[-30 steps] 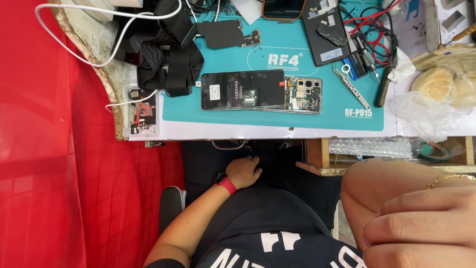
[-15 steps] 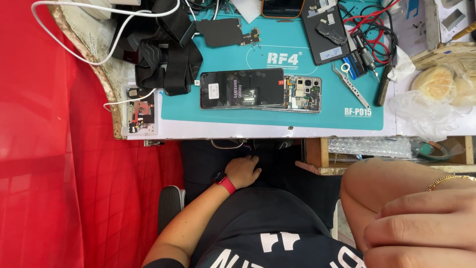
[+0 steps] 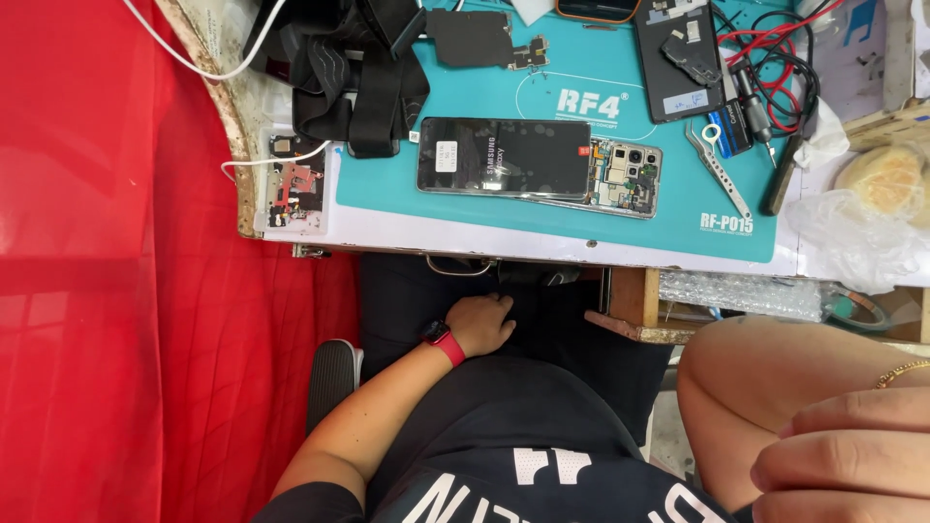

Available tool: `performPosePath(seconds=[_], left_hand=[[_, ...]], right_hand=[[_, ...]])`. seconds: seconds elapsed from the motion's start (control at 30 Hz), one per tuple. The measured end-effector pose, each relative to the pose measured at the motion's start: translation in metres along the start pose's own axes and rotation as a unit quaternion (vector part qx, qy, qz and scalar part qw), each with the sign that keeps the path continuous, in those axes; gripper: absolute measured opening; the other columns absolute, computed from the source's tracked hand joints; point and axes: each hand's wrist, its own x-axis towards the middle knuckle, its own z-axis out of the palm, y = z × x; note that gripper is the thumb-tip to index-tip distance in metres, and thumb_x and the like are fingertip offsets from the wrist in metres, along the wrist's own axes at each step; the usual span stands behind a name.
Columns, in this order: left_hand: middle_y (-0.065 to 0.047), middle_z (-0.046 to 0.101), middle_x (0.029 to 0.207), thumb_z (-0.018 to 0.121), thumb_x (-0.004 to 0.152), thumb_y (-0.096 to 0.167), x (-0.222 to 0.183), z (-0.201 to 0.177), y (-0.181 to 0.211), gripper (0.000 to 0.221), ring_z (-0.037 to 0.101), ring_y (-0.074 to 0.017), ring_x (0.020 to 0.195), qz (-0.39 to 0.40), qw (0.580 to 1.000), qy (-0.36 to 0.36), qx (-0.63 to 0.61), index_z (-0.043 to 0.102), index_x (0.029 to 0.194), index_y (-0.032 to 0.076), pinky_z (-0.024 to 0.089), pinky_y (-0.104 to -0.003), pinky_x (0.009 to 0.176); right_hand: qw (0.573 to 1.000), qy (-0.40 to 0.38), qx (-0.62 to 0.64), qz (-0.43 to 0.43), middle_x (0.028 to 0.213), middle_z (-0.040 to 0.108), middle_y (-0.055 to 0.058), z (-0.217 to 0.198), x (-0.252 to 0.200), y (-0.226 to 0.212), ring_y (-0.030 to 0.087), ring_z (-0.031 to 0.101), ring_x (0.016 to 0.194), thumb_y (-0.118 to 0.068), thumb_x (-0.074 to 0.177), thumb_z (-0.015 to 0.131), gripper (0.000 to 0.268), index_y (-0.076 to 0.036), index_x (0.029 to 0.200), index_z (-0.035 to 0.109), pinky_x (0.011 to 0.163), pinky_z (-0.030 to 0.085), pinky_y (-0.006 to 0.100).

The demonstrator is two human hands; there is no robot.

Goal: Assembling a mobile phone by installing the motherboard and battery into the chassis and connecting internal components.

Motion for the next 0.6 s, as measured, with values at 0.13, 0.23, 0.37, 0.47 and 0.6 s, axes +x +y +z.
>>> performPosePath(seconds=[0.13,0.23,0.37,0.47,0.6], left_hand=[[-0.030,0.059,0.139,0.043,0.103,0.037,0.000,0.002,-0.001,0.061,0.061,-0.0418,0.125,0.002,1.000,-0.002,0.004,0.048,0.150,-0.001,0.054,-0.052,0.097],[-0.024,0.064,0.119,0.047,0.100,0.039,0.015,0.026,-0.015,0.048,0.065,-0.0404,0.106,0.027,0.998,0.050,0.027,0.055,0.131,0.003,0.053,-0.054,0.081],[-0.016,0.068,0.104,0.049,0.097,0.041,0.022,0.036,-0.020,0.041,0.068,-0.0383,0.083,0.038,0.994,0.091,0.043,0.062,0.119,0.008,0.052,-0.054,0.059],[-0.015,0.067,0.107,0.048,0.098,0.041,0.019,0.028,-0.014,0.041,0.068,-0.0374,0.089,0.026,0.997,0.068,0.039,0.060,0.120,0.008,0.053,-0.054,0.065],[-0.015,0.067,0.107,0.046,0.098,0.041,0.019,0.026,-0.012,0.044,0.068,-0.0376,0.090,0.027,0.997,0.062,0.037,0.058,0.124,0.008,0.053,-0.054,0.066]], right_hand=[[0.999,0.020,-0.026,-0.001,0.041,0.039,-0.014,-0.017,0.084,-0.009,0.000,0.048,0.032,-0.028,0.063,0.057,0.028,-0.030,0.042,0.038,0.034,0.040,0.015],[0.997,0.035,-0.066,0.000,0.040,0.039,-0.015,-0.058,0.129,-0.023,0.000,0.048,0.030,-0.029,0.062,0.058,0.029,-0.031,0.041,0.038,0.033,0.040,0.015],[0.921,-0.314,0.029,0.230,0.087,0.069,0.002,-0.127,0.193,-0.054,0.019,0.069,0.072,-0.029,0.088,0.079,0.017,-0.014,0.090,0.073,0.071,0.066,0.031],[0.910,-0.340,0.070,0.227,0.100,0.067,0.007,-0.138,0.188,-0.056,0.028,0.068,0.082,-0.028,0.105,0.042,0.037,-0.012,0.104,0.075,0.083,0.063,0.044],[0.888,-0.413,0.105,0.174,0.102,0.060,0.008,-0.149,0.177,-0.051,0.025,0.065,0.085,-0.020,0.112,0.035,0.036,-0.009,0.106,0.069,0.087,0.058,0.035]])
